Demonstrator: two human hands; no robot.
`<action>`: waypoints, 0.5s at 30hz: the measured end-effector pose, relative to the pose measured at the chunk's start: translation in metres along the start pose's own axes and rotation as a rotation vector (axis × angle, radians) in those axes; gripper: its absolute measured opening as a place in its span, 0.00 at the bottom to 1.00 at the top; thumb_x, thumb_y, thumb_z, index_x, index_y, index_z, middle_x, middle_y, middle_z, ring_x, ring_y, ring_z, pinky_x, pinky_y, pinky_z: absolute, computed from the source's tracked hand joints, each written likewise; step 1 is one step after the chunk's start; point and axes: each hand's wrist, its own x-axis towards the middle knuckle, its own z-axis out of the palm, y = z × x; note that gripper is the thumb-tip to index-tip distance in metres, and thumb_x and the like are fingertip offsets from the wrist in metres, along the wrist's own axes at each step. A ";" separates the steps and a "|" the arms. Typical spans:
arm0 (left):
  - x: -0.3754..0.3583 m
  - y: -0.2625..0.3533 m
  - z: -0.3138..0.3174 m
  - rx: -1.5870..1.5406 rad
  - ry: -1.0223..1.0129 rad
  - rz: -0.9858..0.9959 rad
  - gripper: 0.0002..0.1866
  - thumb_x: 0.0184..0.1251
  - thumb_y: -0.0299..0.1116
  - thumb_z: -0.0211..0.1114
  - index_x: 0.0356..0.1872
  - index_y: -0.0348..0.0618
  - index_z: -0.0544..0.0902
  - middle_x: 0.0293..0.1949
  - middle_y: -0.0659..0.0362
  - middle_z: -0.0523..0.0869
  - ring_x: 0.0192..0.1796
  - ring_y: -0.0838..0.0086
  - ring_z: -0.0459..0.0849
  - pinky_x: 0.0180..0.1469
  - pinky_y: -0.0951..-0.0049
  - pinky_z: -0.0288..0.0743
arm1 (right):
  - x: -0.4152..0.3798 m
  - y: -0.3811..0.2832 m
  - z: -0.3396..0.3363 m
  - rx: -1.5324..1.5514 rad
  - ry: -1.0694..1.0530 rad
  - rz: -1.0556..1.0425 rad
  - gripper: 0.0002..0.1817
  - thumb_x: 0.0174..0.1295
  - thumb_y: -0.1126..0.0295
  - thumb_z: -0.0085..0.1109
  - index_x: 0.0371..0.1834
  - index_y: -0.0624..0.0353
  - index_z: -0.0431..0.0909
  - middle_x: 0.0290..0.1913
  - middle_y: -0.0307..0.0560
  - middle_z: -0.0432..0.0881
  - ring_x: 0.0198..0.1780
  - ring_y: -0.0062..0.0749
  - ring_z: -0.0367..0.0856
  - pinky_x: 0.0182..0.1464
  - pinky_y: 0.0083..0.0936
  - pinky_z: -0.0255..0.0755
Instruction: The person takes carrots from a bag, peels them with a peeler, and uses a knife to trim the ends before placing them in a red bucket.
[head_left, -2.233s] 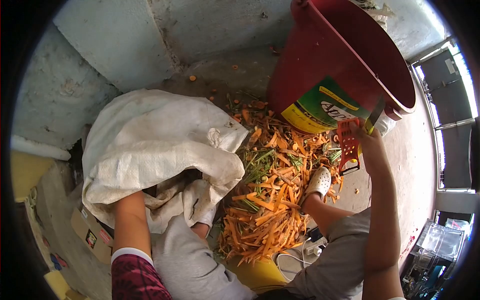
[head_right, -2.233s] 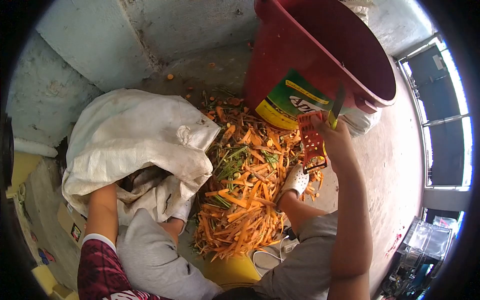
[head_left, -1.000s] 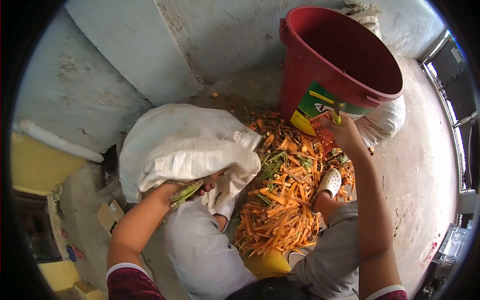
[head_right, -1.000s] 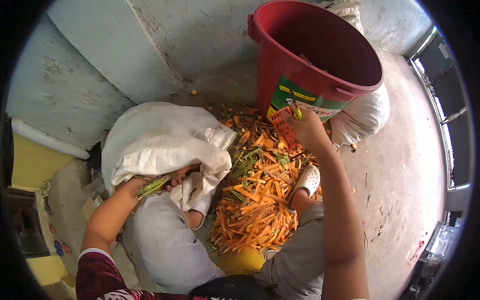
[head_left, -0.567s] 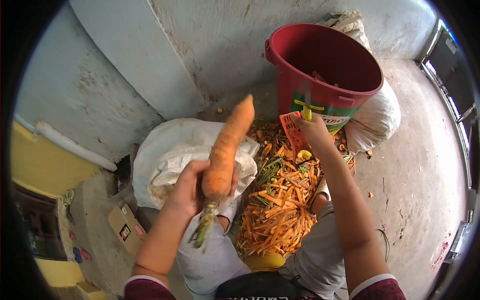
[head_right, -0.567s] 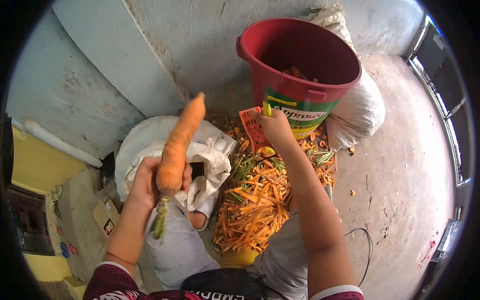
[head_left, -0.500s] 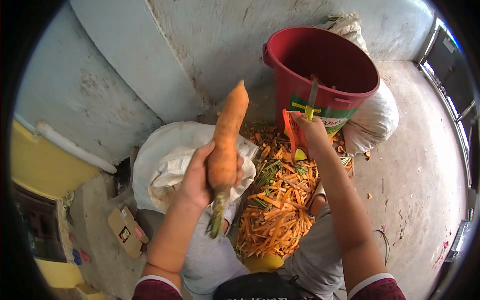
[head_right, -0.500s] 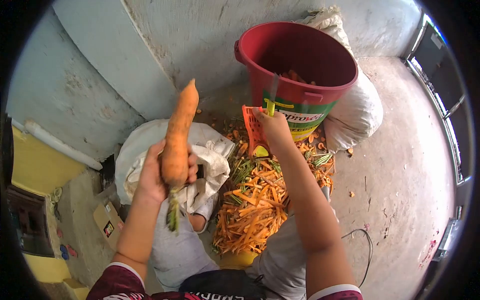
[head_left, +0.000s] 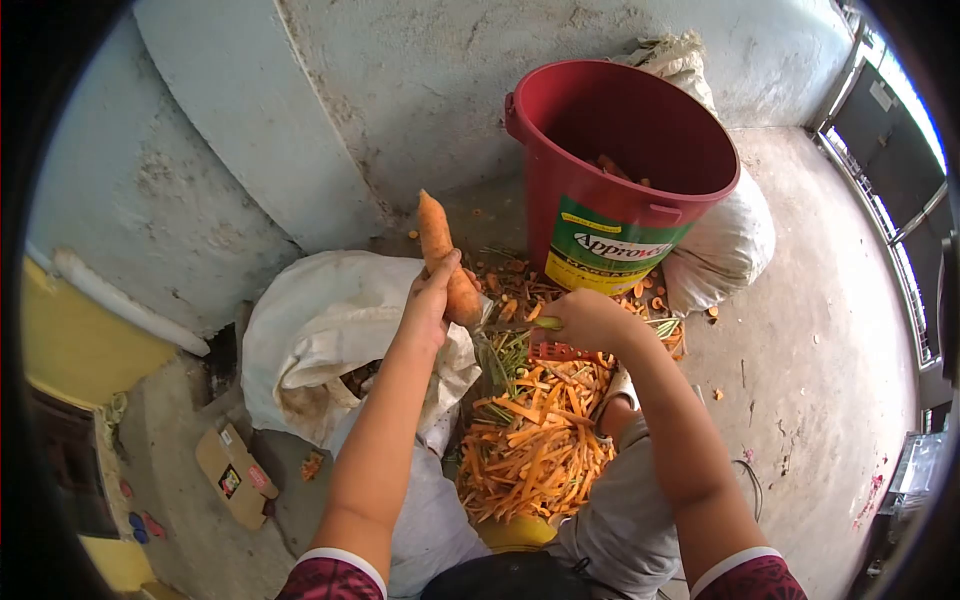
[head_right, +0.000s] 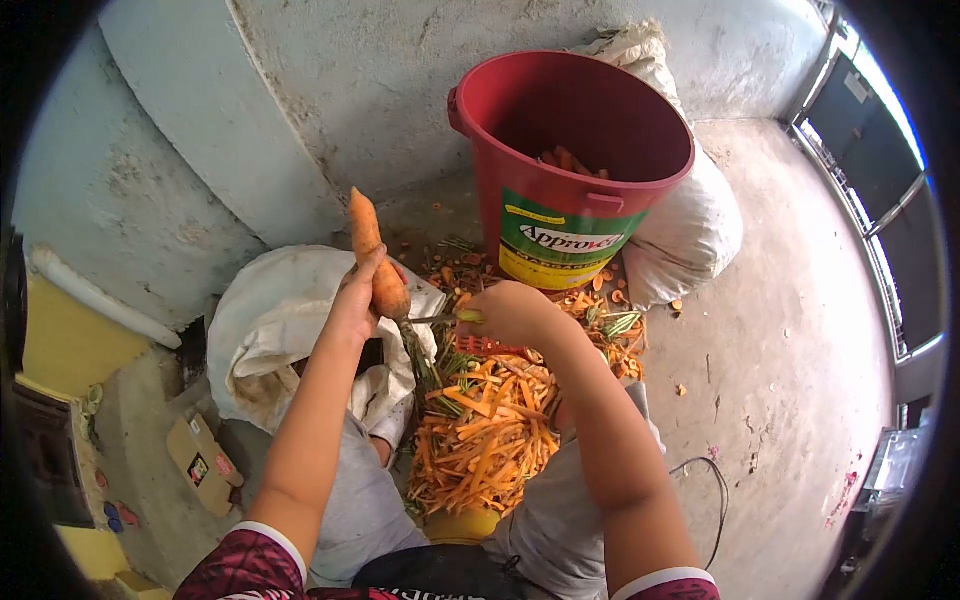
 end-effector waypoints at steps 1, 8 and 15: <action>0.002 -0.002 -0.001 -0.010 0.000 0.001 0.16 0.58 0.42 0.59 0.36 0.40 0.69 0.26 0.57 0.76 0.28 0.71 0.77 0.31 0.70 0.75 | 0.004 0.000 0.004 -0.063 -0.017 -0.001 0.12 0.52 0.58 0.52 0.31 0.53 0.78 0.30 0.48 0.79 0.35 0.43 0.76 0.38 0.37 0.68; -0.002 -0.015 0.008 0.085 -0.083 0.144 0.15 0.55 0.37 0.62 0.36 0.39 0.70 0.27 0.59 0.77 0.31 0.74 0.78 0.35 0.73 0.74 | 0.023 -0.003 0.040 -0.310 -0.046 -0.077 0.14 0.53 0.56 0.50 0.29 0.55 0.74 0.25 0.51 0.77 0.31 0.46 0.77 0.34 0.39 0.69; -0.015 -0.012 0.020 0.211 -0.119 0.216 0.15 0.55 0.37 0.62 0.36 0.40 0.70 0.27 0.59 0.77 0.32 0.76 0.78 0.38 0.74 0.72 | 0.023 -0.003 0.046 -0.402 -0.006 0.026 0.11 0.52 0.59 0.51 0.30 0.55 0.75 0.25 0.49 0.78 0.31 0.43 0.78 0.33 0.37 0.71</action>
